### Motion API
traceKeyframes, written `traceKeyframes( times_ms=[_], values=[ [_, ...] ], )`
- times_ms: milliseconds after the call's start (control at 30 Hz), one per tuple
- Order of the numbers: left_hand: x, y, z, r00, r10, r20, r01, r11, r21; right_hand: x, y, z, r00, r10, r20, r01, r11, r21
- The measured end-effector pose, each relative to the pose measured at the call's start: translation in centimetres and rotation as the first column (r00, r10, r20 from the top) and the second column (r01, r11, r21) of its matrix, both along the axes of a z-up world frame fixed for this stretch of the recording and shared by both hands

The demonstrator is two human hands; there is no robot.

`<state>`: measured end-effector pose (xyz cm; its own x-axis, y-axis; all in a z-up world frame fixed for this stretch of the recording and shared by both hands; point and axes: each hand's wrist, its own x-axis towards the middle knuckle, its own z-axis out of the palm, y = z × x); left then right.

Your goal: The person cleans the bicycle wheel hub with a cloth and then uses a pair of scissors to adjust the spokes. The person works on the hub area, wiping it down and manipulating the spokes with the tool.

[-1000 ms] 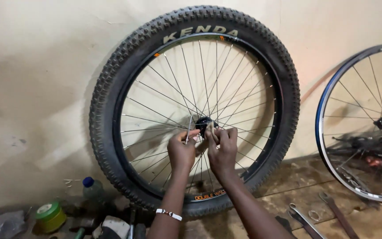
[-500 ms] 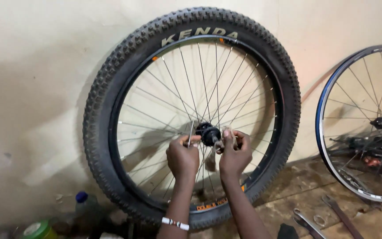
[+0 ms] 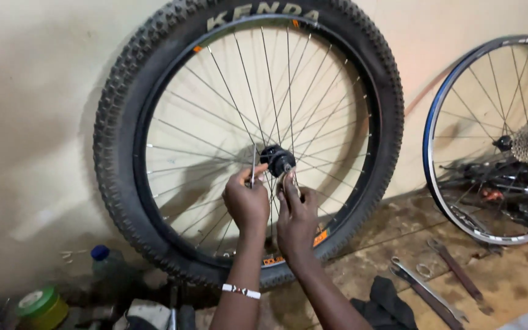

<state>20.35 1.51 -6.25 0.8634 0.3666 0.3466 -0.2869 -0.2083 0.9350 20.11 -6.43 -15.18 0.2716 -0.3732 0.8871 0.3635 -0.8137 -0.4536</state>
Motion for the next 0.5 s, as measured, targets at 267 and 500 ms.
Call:
traceKeyframes(
  times_ms=[267,500],
  values=[
    [-0.2,0.6,0.0,0.999,-0.038,-0.005,0.038,0.999,0.027,-1.7,0.2,2.1,0.989,-0.025,-0.147,0.023,1.000,-0.019],
    [1.3,-1.0,-1.5,0.960,0.201,0.194,-0.215,0.975,0.055,-4.4,1.1,5.5,0.970,-0.186,-0.156,0.179,0.982,-0.060]
  ],
)
